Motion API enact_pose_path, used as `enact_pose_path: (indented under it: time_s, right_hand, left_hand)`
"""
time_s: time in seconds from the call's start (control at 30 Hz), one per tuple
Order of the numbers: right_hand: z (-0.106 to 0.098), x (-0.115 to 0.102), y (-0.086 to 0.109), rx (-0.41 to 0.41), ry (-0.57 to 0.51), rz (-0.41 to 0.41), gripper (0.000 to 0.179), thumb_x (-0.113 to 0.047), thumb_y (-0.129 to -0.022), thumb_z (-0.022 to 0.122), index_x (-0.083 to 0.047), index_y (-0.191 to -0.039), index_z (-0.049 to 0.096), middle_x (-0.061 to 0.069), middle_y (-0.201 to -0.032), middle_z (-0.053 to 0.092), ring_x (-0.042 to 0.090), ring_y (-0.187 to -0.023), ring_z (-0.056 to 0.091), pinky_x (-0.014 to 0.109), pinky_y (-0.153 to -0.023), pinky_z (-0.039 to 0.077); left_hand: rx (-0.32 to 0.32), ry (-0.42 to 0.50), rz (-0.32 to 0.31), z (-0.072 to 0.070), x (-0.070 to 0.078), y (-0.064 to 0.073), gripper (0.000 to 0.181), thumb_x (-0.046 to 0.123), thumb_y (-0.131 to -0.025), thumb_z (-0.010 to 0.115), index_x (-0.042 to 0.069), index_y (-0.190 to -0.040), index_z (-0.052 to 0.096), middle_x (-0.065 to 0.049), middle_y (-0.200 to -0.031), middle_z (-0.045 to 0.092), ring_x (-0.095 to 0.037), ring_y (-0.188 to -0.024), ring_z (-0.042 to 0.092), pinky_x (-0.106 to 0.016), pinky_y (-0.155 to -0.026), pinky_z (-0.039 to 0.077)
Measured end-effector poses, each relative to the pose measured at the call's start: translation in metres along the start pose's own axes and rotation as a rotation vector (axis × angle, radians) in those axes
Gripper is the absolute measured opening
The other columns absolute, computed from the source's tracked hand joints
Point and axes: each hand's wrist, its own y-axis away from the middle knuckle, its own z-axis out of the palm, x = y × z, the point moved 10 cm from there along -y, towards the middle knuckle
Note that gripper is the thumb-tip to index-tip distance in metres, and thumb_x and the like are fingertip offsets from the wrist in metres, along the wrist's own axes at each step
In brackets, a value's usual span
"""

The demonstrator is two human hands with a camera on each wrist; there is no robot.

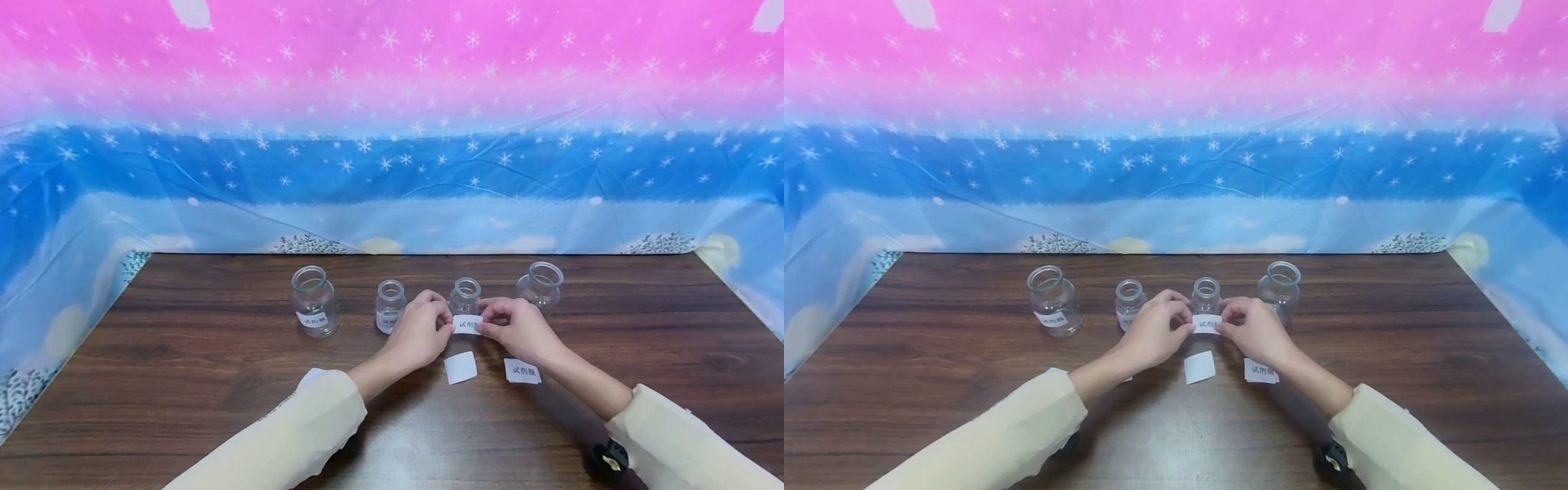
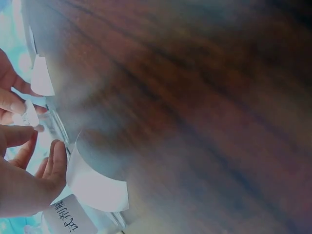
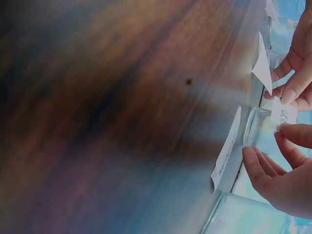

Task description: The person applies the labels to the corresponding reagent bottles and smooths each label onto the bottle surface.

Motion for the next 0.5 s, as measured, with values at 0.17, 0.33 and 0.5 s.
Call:
enact_pose_path:
  time_s: [0.17,0.33,0.5]
  right_hand:
    - [-0.0013,-0.0024,0.0002,0.025,0.023,-0.027,0.011,-0.003,-0.080,0.067,-0.006,-0.070,0.063,0.018,-0.106,0.063,0.030,-0.093,0.062,0.037,-0.073,0.048]
    - [-0.0012,-0.0022,-0.0003,0.032,0.023,-0.036,0.009,-0.003,-0.079,0.068,-0.005,-0.071,0.065,0.017,-0.102,0.064,0.029,-0.091,0.062,0.039,-0.074,0.049]
    - [-0.0013,0.0029,-0.0027,0.028,0.037,-0.032,0.008,-0.004,-0.077,0.071,-0.007,-0.071,0.066,0.014,-0.096,0.066,0.026,-0.088,0.063,0.037,-0.073,0.049]
  left_hand:
    - [-0.001,-0.020,0.014,0.0011,0.0007,-0.0013,0.010,0.010,-0.080,0.065,0.011,-0.071,0.061,-0.005,-0.101,0.058,-0.019,-0.088,0.058,-0.030,-0.076,0.045]
    - [0.007,-0.023,0.015,0.0002,0.0004,-0.0014,0.009,0.010,-0.081,0.066,0.011,-0.073,0.062,-0.004,-0.098,0.059,-0.019,-0.088,0.058,-0.030,-0.076,0.045]
    - [0.019,0.005,0.020,-0.0011,-0.0013,-0.0025,0.008,0.009,-0.080,0.067,0.010,-0.073,0.063,-0.002,-0.090,0.060,-0.015,-0.079,0.058,-0.026,-0.070,0.045]
